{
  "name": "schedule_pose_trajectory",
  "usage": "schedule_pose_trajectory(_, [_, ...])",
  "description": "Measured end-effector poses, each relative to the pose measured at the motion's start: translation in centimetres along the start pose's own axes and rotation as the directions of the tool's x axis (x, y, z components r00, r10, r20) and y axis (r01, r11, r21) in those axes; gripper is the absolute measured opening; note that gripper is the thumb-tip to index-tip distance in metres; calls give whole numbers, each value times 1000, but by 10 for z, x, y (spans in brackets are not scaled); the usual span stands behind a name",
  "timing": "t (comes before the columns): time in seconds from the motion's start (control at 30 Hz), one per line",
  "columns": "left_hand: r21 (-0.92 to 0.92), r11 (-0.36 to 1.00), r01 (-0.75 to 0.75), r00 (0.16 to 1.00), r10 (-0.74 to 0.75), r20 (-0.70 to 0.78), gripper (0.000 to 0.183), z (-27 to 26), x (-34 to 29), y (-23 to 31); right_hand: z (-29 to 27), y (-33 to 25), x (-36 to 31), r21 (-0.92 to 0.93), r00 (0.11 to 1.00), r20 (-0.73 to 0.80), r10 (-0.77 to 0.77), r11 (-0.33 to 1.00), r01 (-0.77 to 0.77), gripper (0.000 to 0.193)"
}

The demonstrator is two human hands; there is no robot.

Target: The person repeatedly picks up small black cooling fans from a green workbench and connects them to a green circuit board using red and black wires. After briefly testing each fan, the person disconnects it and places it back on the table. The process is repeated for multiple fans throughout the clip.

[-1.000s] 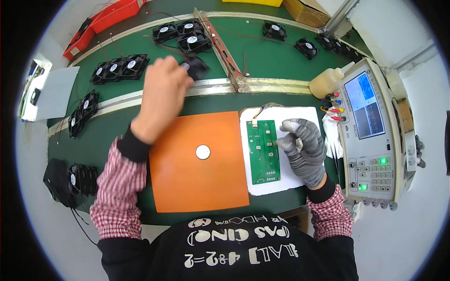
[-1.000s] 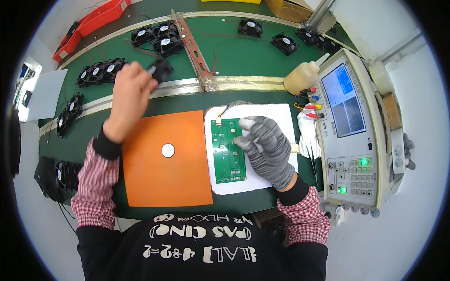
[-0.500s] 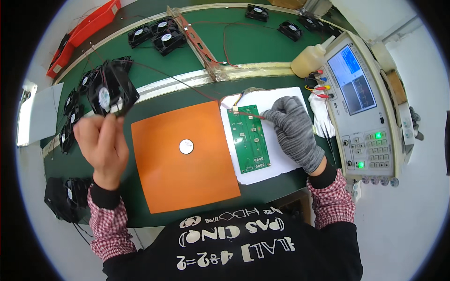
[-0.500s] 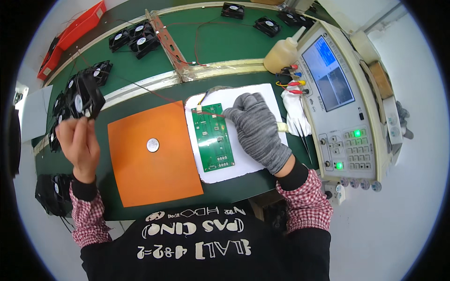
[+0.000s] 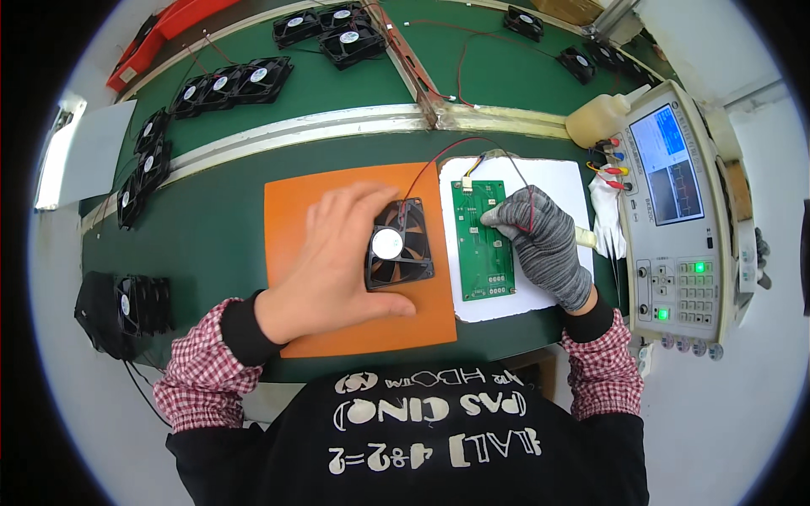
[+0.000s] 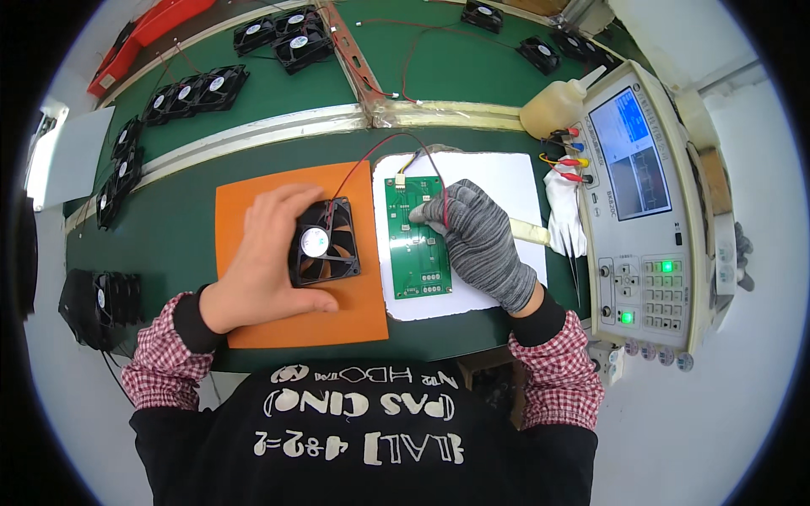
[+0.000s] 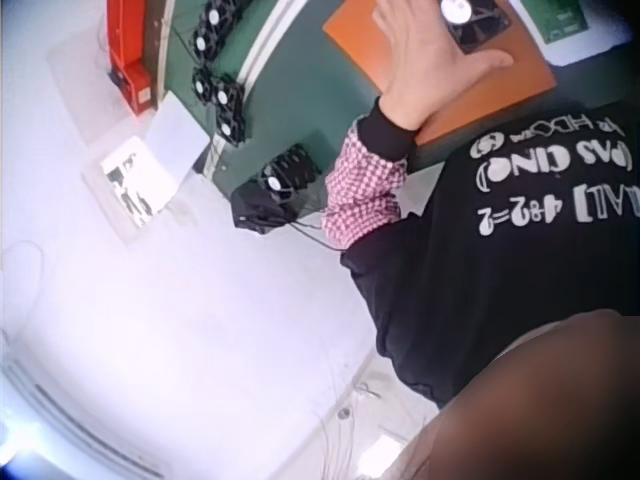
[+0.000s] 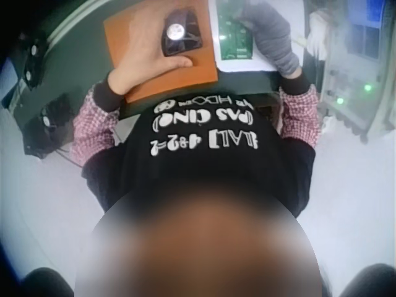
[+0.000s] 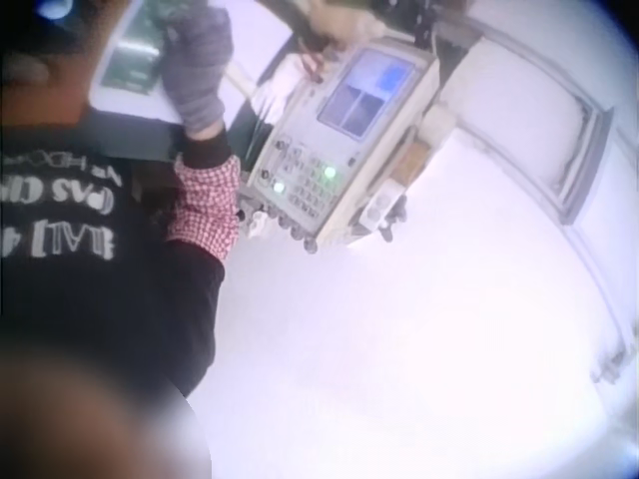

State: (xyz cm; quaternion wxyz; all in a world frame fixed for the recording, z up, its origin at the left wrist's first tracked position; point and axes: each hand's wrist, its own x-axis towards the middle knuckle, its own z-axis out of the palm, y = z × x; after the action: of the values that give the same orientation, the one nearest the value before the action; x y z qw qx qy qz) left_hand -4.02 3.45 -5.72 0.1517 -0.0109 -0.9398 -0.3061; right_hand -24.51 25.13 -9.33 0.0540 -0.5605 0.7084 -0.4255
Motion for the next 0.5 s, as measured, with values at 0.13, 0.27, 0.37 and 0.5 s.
schedule_pose_trajectory(0.13, [148,989,4,1000,-8,26,101,9,-1,-2,2,0,-1,-174,992,-3,-126,977,124,32])
schedule_pose_trajectory(0.27, [152,988,-5,1000,0,29,97,9,4,-1,-4,-3,2,-216,988,19,-153,964,153,36])
schedule_pose_trajectory(0.37, [338,922,-190,967,235,-98,91,0,0,8,1,3,3,-193,979,41,-201,959,205,35])
schedule_pose_trajectory(0.5, [607,713,-351,863,498,-85,85,-38,-19,36,-2,7,-2,-159,981,37,-188,969,191,36])
